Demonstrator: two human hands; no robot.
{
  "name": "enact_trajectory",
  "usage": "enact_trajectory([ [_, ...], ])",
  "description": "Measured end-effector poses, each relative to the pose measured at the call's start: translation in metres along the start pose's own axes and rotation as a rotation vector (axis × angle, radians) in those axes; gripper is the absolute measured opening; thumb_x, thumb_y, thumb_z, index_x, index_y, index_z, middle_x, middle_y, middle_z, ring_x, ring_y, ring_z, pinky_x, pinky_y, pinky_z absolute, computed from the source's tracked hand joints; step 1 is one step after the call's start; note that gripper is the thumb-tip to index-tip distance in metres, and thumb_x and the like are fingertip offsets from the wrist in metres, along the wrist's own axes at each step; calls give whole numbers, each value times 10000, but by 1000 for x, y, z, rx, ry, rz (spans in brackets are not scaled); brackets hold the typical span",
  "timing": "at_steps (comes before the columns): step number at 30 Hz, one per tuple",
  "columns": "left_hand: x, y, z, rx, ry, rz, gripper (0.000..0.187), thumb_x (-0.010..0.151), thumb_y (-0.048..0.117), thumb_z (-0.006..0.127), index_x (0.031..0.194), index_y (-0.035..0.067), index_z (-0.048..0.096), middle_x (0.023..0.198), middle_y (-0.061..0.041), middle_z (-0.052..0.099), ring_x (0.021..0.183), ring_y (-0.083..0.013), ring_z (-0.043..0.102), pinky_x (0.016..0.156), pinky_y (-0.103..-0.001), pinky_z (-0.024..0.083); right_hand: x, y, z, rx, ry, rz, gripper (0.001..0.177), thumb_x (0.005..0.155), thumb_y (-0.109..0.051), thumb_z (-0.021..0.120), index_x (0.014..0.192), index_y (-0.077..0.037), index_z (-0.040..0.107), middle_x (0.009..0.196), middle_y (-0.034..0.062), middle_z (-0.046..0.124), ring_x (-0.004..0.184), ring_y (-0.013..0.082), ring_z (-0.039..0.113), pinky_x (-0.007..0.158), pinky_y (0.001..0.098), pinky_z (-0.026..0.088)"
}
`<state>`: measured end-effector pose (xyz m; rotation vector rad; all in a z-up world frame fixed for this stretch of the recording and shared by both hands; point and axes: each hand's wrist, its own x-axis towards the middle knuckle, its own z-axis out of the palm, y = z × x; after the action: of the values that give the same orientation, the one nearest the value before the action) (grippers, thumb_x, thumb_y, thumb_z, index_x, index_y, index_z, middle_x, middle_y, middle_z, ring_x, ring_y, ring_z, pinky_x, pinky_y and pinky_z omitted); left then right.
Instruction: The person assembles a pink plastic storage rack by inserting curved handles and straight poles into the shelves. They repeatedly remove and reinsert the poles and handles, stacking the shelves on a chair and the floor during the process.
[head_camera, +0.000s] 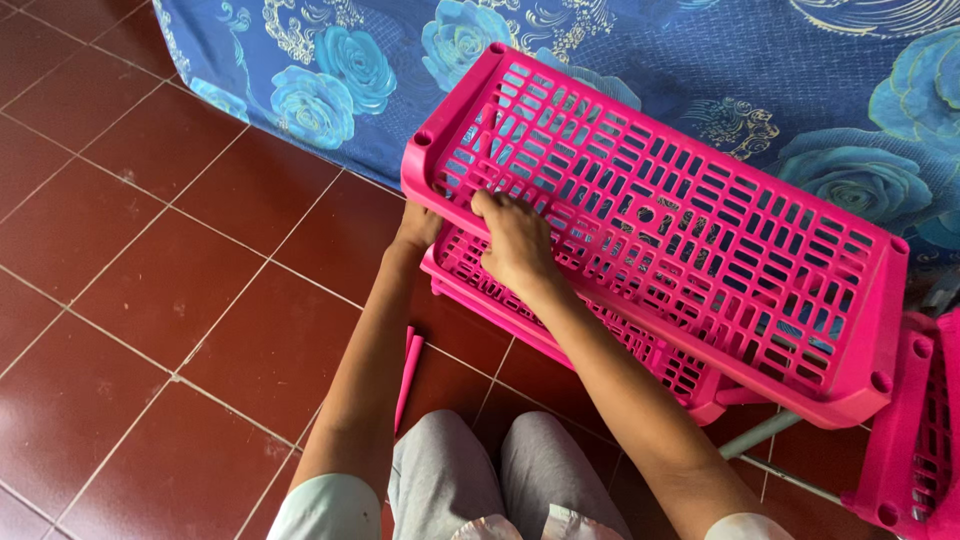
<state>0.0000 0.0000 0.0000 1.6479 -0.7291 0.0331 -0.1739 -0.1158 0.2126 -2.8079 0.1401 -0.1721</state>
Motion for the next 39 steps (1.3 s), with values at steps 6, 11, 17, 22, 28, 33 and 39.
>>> enact_trajectory([
  [6,10,31,-16,-286,127,-92,529,894,223,764,1351,27,583,1251,-97,692,1159,-185,626,1009,-349,524,12,-17,2,-175,-91,141,616,699,-62,862,1243,-105,576,1041,119,655,959,297,674,813,470,559],
  [11,12,28,-7,-479,170,-171,555,885,214,785,1366,67,549,1260,-33,651,1145,-145,595,1004,-321,508,39,-33,30,-259,325,-161,615,594,-75,836,1166,-100,610,1117,158,673,1001,338,690,711,449,586],
  [17,16,-28,-2,-282,62,-163,337,968,193,731,1250,30,646,1186,-84,708,1094,-185,632,963,-365,547,66,-39,41,-228,103,-161,515,659,-8,797,1129,-71,594,998,143,694,882,348,721,703,440,598],
  [22,21,-47,2,-6,100,159,393,1042,242,597,1371,28,579,1359,-150,620,1283,-259,551,1079,-408,436,76,-41,17,-107,91,-133,528,631,-64,835,1100,-85,595,954,153,700,836,365,723,703,481,582],
  [28,23,17,-12,-388,88,-288,547,991,399,584,1390,26,553,1379,-140,622,1283,-297,548,1078,-409,451,73,-47,11,-139,119,-133,554,605,-90,844,1098,-85,591,939,147,694,839,355,724,687,474,586],
  [33,21,92,-58,-1386,-4,-456,912,868,718,553,1399,-22,560,1344,-199,648,1237,-331,608,1064,-460,459,59,-42,6,-32,93,-162,465,769,-130,838,1167,-103,599,995,119,697,917,347,717,772,487,576],
  [39,11,137,-39,-473,313,-402,782,928,543,743,1449,46,437,1358,-141,584,1221,-220,568,1093,-401,453,-22,7,-50,301,277,-275,682,772,-289,904,1343,-96,586,1133,111,681,1086,301,649,947,469,511],
])
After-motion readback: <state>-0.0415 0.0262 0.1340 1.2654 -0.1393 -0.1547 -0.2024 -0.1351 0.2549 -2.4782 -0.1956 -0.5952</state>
